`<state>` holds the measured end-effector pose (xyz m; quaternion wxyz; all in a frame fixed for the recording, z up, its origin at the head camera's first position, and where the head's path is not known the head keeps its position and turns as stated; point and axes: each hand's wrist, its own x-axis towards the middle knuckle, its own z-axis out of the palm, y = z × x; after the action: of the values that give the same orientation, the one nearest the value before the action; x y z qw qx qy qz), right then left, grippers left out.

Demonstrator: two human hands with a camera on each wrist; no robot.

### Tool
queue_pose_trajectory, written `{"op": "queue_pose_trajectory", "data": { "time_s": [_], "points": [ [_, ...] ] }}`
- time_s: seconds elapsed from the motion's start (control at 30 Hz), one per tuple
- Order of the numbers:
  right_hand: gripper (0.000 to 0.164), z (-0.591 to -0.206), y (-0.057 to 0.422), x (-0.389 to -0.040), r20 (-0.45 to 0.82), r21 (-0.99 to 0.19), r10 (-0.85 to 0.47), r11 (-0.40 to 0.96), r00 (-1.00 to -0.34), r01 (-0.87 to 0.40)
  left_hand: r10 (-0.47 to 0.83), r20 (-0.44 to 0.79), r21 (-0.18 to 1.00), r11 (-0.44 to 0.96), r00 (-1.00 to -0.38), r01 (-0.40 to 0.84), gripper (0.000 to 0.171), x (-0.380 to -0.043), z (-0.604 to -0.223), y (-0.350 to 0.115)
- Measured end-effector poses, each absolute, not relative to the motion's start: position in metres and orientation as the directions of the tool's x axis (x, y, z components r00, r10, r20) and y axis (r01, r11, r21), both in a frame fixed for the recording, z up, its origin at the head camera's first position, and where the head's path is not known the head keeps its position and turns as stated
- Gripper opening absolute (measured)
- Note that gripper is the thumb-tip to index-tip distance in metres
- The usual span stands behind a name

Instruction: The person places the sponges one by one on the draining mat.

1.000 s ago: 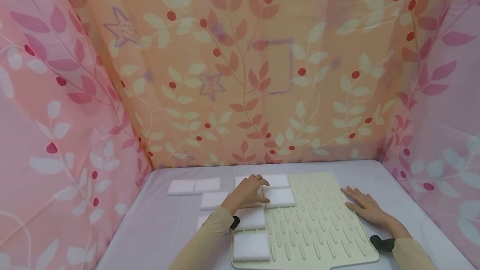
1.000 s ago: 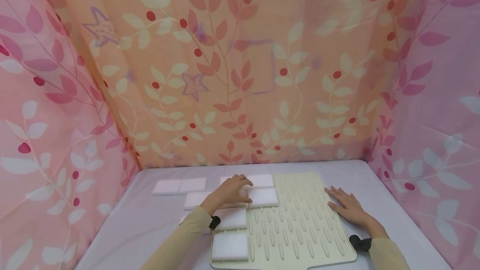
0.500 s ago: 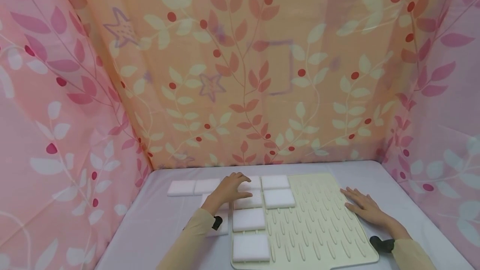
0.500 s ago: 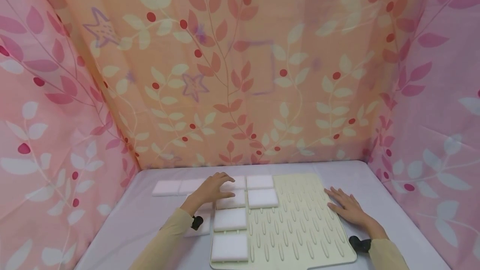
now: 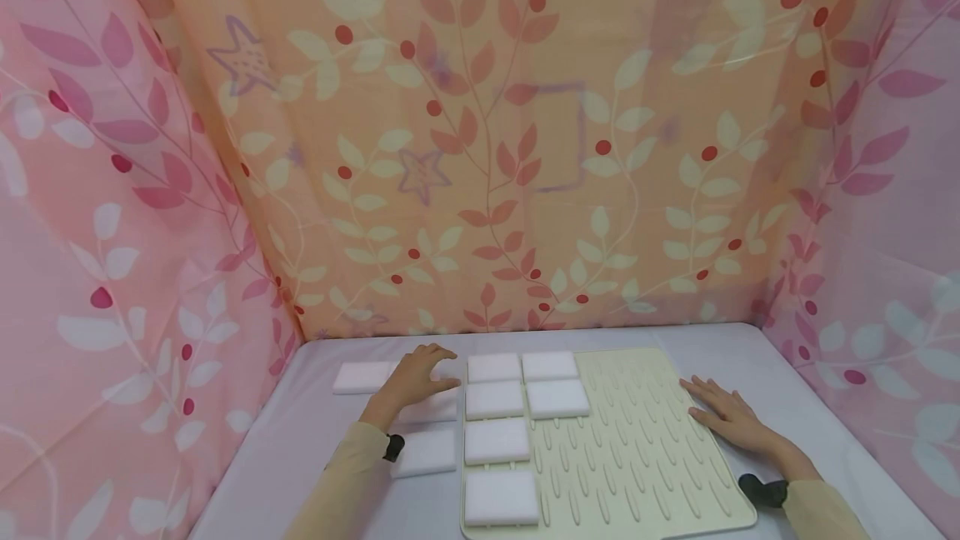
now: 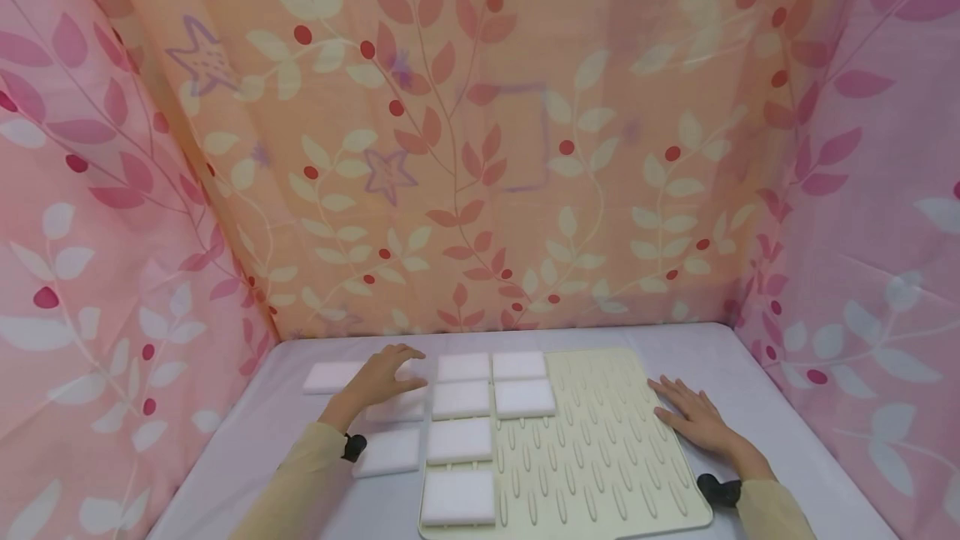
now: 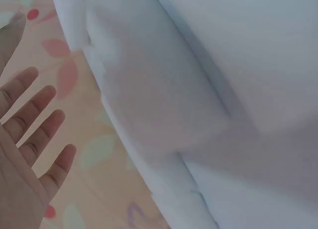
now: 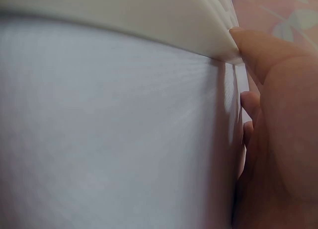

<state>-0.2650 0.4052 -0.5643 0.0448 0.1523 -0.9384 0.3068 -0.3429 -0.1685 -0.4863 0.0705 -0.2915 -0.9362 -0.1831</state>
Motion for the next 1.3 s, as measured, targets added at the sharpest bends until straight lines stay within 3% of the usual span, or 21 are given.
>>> {"op": "queue_pose_trajectory", "data": {
  "time_s": [0.5,0.97,1.3],
  "points": [
    [0.055,-0.562,0.404,-0.263,0.179,-0.560,-0.253,0.769,-0.951,-0.310,0.426,0.211,0.365,0.801,-0.880,0.475,0.059,-0.350,-0.494,-0.234],
    [0.056,-0.560,0.405,-0.263,0.160,-0.564,-0.248,0.772,-0.955,-0.295,0.385,0.192,0.316,0.847,-0.903,0.428,0.074,-0.360,-0.510,-0.281],
    [0.055,-0.561,0.403,-0.261,0.180,-0.567,-0.254,0.763,-0.950,-0.311,0.437,0.252,0.307,0.810,-0.864,0.499,0.075,-0.359,-0.517,-0.303]
  ]
}}
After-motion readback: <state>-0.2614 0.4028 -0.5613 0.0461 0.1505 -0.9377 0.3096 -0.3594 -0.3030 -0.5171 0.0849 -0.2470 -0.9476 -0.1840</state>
